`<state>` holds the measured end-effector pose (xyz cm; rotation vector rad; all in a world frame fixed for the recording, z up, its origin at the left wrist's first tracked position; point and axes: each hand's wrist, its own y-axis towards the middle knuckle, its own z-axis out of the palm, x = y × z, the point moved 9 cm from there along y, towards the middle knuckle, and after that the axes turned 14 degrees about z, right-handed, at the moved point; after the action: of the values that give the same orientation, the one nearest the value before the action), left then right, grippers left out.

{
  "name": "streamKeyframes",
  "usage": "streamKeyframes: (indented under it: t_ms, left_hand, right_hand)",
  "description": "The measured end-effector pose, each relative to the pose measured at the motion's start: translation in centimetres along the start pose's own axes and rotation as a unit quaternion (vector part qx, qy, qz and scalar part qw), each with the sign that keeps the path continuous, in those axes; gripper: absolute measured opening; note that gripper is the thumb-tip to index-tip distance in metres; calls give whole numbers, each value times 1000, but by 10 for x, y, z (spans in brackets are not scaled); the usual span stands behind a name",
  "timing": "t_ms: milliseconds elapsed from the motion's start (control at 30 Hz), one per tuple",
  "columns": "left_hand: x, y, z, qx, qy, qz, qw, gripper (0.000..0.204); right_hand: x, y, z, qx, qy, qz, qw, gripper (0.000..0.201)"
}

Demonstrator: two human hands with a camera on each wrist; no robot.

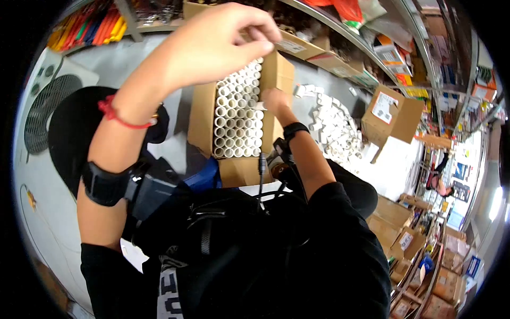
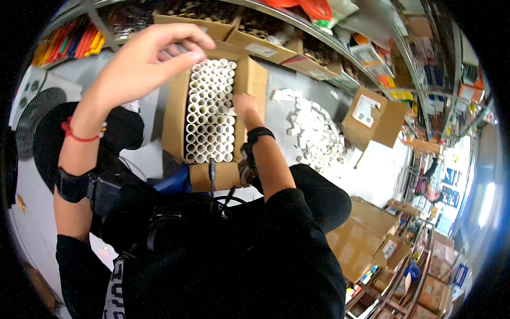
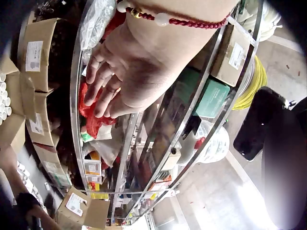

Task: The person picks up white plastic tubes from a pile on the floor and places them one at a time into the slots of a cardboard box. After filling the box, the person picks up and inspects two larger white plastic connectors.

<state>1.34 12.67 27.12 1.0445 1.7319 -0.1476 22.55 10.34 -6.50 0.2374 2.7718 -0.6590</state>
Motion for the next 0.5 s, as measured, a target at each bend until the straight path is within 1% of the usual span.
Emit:
streamKeyframes:
  t_ms: [67,133,167,267,400,500]
  left_hand:
    - [0,4,4,9,5,35,999,21]
    - [-3,6,9,28,-3,29,999,23]
    - [-3,8,12,33,-8,25,999,23]
    - [-3,11,16,46,3,26,999,23]
    - [-6,14,21,64,16,25,997,23]
    - [-6,16,25,69,14,24,997,23]
  right_hand:
    - [1,-6,-14,-11,37,37,999,14]
    - [1,-6,-12,-19,99,28,995,14]
    - [5,-6,-12,-25,109,8,994,15]
    - [0,-5,-10,-4,126,55,991,14]
    - [-6,-11,-15,-9,163,68,984,13]
    - [-5,-9,-10,-25,173,54,983,13]
